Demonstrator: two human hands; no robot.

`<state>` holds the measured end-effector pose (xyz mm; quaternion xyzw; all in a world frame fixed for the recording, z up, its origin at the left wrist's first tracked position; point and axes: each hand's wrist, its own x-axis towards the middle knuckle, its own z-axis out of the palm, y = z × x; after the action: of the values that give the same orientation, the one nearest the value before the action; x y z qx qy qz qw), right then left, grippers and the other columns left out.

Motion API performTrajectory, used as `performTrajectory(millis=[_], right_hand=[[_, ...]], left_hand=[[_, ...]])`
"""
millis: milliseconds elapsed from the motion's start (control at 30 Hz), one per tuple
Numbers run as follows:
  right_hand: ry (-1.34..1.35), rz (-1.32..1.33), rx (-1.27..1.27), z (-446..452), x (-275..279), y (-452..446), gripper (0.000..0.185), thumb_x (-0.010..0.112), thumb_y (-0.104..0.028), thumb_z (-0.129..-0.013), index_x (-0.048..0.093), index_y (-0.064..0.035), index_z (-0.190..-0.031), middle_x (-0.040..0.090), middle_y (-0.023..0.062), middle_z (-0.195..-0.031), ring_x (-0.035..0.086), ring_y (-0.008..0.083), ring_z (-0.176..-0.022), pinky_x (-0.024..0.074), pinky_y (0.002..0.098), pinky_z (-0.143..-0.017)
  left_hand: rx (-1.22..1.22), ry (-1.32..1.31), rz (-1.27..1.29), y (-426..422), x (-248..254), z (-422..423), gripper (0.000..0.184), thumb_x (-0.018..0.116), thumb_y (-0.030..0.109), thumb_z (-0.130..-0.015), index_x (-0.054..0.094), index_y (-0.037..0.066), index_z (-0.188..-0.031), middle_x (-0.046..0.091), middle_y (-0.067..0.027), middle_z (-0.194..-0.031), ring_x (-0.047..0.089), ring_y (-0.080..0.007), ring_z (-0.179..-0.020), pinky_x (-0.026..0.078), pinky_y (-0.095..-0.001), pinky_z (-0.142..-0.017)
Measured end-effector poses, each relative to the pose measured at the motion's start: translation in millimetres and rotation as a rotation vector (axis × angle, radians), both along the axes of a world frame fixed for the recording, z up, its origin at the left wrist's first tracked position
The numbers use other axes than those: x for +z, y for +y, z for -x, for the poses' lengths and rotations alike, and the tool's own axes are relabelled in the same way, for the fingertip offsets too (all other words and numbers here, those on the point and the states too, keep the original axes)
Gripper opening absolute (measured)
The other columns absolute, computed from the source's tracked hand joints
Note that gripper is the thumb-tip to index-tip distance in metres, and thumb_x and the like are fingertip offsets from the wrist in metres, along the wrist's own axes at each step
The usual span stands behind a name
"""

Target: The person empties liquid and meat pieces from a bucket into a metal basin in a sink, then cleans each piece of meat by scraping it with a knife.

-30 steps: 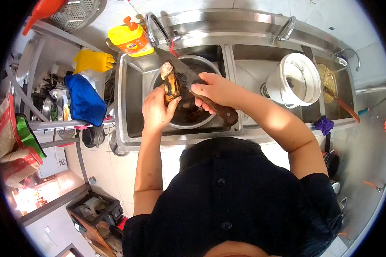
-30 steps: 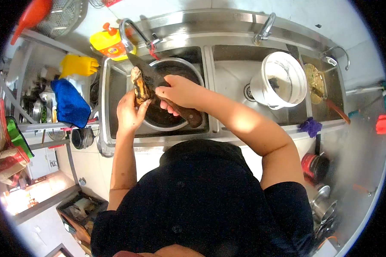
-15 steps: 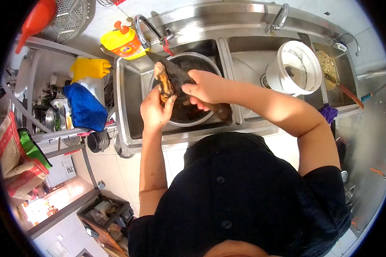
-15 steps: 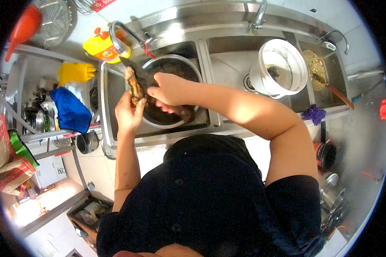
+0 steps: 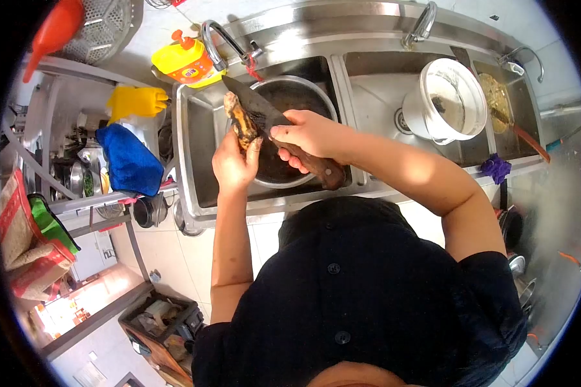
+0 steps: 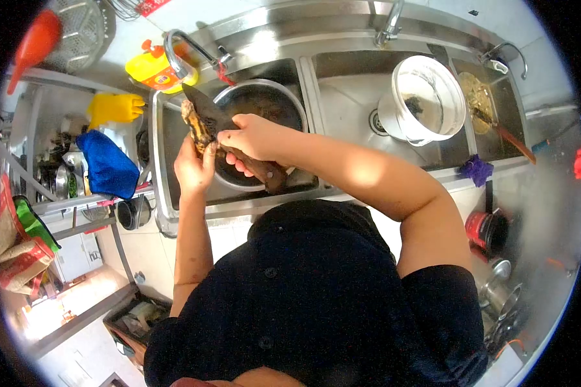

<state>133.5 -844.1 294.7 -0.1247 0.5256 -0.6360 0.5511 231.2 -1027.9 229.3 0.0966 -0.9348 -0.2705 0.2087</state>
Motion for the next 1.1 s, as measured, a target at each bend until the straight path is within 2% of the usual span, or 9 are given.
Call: performTrajectory(millis=[33,133,200,267,367,467,700,900,1100], right_hand=[[0.044,-0.057,-0.009,-3.2,1.9,-0.1,0.023,0.052,-0.023,-0.095,0.044,-0.0014,-0.094,0.056,0.0126,-0.069,0.058,0.0237,-0.056,0.0463,0.0366,-0.049],[1.306,-0.161,-0.040,1.9,-27.6,6.0,0.026,0.055,-0.023,-0.092,0.044,0.0008,-0.095,0.059,0.0207,-0.074,0.060,0.0383,-0.067,0.0460,0.0456,-0.059],[1.332,-0.314,0.080,21.8,-23.8,13.9,0.027,0.057,-0.025,-0.090,0.046,-0.0009,-0.099,0.060,0.0246,-0.082,0.057,0.0458,-0.079,0.0442,0.0501,-0.068],[1.312,-0.392,-0.083,31.3,-29.7,17.2,0.024,0.056,-0.024,-0.092,0.048,-0.0025,-0.099,0.060,0.0192,-0.077,0.061,0.0371,-0.074,0.0467,0.0441,-0.066],[0.775,-0.366,-0.092,34.3,4.5,23.6,0.023,0.056,-0.023,-0.092,0.049,-0.0025,-0.098,0.058,0.0107,-0.073,0.060,0.0214,-0.068,0.0473,0.0350,-0.063],[1.054,-0.153,-0.092,34.1,-21.9,30.6,0.023,0.058,-0.023,-0.092,0.050,-0.0026,-0.101,0.055,0.0042,-0.072,0.052,0.0113,-0.067,0.0448,0.0282,-0.061],[1.256,-0.165,-0.021,34.4,-18.5,47.6,0.022,0.060,-0.022,-0.088,0.054,-0.0031,-0.098,0.058,0.0191,-0.079,0.058,0.0374,-0.075,0.0446,0.0420,-0.063],[1.487,-0.098,0.309,38.3,-13.0,40.7,0.024,0.056,-0.027,-0.090,0.052,-0.0038,-0.092,0.060,0.0175,-0.081,0.060,0.0373,-0.078,0.0468,0.0453,-0.066],[1.515,-0.465,-0.132,23.4,-40.3,8.0,0.024,0.056,-0.027,-0.091,0.051,-0.0050,-0.100,0.061,0.0175,-0.087,0.060,0.0382,-0.080,0.0482,0.0458,-0.068]], left_hand=[[0.003,-0.021,-0.114,-1.1,-0.7,-2.5,0.043,0.066,0.038,-0.084,0.057,0.003,-0.107,0.064,-0.0181,-0.083,0.063,-0.0384,-0.075,0.050,-0.0402,-0.066],[-0.048,0.006,-0.293,-13.7,-5.2,-5.1,0.046,0.066,0.040,-0.084,0.056,0.002,-0.107,0.064,-0.0147,-0.083,0.062,-0.0307,-0.070,0.050,-0.0374,-0.066],[-0.096,0.060,-0.359,-21.2,-8.3,-4.0,0.049,0.066,0.042,-0.084,0.055,0.001,-0.107,0.063,-0.0110,-0.083,0.061,-0.0232,-0.065,0.050,-0.0354,-0.065],[-0.168,0.085,-0.658,-26.7,-7.0,-6.4,0.050,0.064,0.044,-0.087,0.051,0.003,-0.114,0.058,-0.0050,-0.080,0.054,-0.0153,-0.063,0.047,-0.0298,-0.060],[-0.267,-0.032,-1.134,-37.3,3.5,-15.4,0.053,0.059,0.042,-0.090,0.045,0.002,-0.122,0.056,-0.0056,-0.079,0.051,-0.0131,-0.064,0.042,-0.0263,-0.058],[-0.343,0.045,-1.155,-34.6,9.0,-10.4,0.055,0.058,0.040,-0.090,0.045,-0.003,-0.121,0.056,-0.0071,-0.082,0.051,-0.0128,-0.063,0.042,-0.0257,-0.059],[-0.333,-0.064,-1.234,-46.5,16.1,-18.8,0.063,0.058,0.049,-0.084,0.050,-0.007,-0.113,0.056,-0.0072,-0.072,0.048,-0.0106,-0.055,0.038,-0.0224,-0.050],[-0.327,-0.085,-1.252,-38.6,9.1,-13.6,0.053,0.062,0.043,-0.088,0.050,-0.003,-0.112,0.052,-0.0060,-0.069,0.045,-0.0092,-0.051,0.034,-0.0209,-0.046],[-0.014,0.117,-1.282,7.3,20.4,9.2,0.037,0.049,0.041,-0.097,0.043,0.007,-0.112,0.049,-0.0021,-0.066,0.041,-0.0094,-0.047,0.030,-0.0217,-0.042]])
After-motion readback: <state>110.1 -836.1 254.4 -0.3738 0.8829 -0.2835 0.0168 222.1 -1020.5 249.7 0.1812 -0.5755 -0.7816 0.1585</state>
